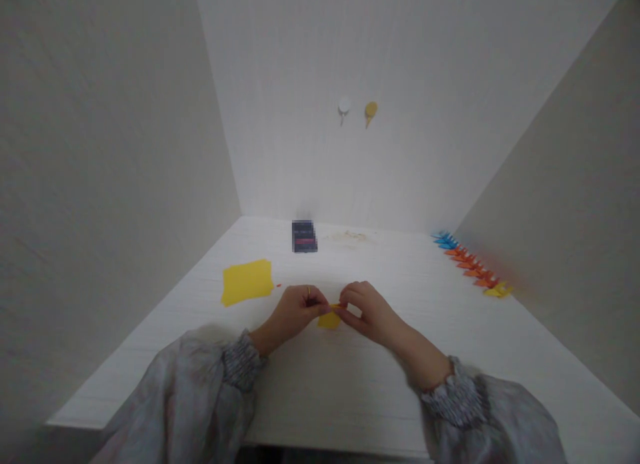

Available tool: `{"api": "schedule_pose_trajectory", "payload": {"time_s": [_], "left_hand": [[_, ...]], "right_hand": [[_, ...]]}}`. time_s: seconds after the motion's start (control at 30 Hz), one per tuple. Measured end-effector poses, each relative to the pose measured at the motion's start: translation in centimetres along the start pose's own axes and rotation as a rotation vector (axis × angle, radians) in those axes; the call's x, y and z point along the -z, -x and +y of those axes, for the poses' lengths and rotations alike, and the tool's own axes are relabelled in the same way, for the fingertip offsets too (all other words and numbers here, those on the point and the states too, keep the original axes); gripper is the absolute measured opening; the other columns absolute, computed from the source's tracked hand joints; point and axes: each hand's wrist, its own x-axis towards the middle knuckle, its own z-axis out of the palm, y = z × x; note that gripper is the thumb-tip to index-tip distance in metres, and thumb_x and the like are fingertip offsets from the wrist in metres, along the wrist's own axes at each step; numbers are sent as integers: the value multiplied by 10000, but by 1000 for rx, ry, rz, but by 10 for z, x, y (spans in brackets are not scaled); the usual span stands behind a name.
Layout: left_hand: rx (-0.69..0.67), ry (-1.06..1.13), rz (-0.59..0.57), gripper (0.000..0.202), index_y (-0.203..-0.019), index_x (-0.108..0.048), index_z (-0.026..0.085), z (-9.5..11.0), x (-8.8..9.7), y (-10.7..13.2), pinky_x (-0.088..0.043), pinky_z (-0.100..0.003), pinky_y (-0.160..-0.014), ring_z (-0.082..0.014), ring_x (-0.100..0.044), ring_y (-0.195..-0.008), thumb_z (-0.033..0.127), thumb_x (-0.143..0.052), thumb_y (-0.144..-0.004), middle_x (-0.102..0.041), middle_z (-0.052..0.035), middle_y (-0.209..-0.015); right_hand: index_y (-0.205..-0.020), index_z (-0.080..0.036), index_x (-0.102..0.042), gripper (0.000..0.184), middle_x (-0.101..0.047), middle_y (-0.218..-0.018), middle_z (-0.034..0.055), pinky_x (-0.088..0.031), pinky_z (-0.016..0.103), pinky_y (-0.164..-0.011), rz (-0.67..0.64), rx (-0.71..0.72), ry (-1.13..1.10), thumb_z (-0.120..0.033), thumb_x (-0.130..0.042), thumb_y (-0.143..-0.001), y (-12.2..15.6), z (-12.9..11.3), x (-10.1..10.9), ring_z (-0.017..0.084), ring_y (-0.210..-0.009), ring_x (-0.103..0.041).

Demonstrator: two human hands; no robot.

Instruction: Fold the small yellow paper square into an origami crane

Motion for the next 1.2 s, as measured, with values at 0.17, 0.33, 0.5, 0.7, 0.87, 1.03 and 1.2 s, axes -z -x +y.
{"api": "schedule_pose_trajectory", "payload": {"time_s": [0.17, 0.33, 0.5, 0.7, 0.87, 1.03, 1.2], "left_hand": [[27, 13, -30, 143, -590, -595, 131, 1, 1, -1, -347, -197, -490, -80, -449, -500, 271, -622, -599, -559, 9, -536], [79, 91, -30, 136, -579, -596, 132, 5, 2, -1, -365, -201, -508, -85, -472, -511, 262, -634, -584, -570, 8, -543], [91, 181, -25, 149, -568, -586, 130, 6, 1, -1, -351, -194, -478, -73, -447, -471, 269, -639, -580, -541, 21, -496], [80, 194, 10, 180, -580, -584, 127, 5, 0, -2, -347, -194, -476, -72, -445, -471, 298, -642, -582, -538, 20, -492], [86, 215, 27, 158, -579, -588, 124, 8, 0, -1, -345, -193, -483, -68, -441, -479, 274, -637, -587, -538, 17, -506], [89, 216, 51, 166, -588, -587, 124, 6, -1, -2, -341, -192, -474, -70, -442, -480, 282, -637, -588, -534, 15, -506], [62, 240, 58, 174, -588, -587, 127, 5, -1, -3, -350, -195, -478, -72, -444, -483, 291, -647, -582, -533, 14, -507]], "right_hand": [[-714, -182, -543, 160, -575, -766, 42, -388, 297, -698, -51, 12, -124, -311, -482, -786, 1, 3, 5, 148, -739, -514], [-758, -178, -564, 145, -596, -744, 20, -424, 263, -662, -37, -139, -365, -316, -518, -763, 2, 6, 3, 130, -700, -540], [-758, -182, -559, 123, -584, -719, 3, -433, 263, -663, 102, -258, -537, -298, -570, -720, 3, 10, -5, 122, -693, -543], [-857, -186, -578, 204, -582, -740, 6, -430, 261, -657, 120, -354, -685, -304, -596, -691, 0, 11, -7, 124, -704, -537], [-729, -181, -608, 150, -566, -718, 6, -415, 252, -655, 106, -311, -687, -324, -564, -719, 0, 10, -5, 122, -695, -522], [-693, -184, -610, 159, -561, -686, 2, -410, 253, -649, 155, -302, -650, -334, -566, -718, 1, 10, -4, 126, -679, -522], [-687, -189, -618, 156, -570, -682, 7, -411, 255, -639, 173, -286, -611, -331, -564, -721, 0, 7, -1, 130, -667, -528]]}}
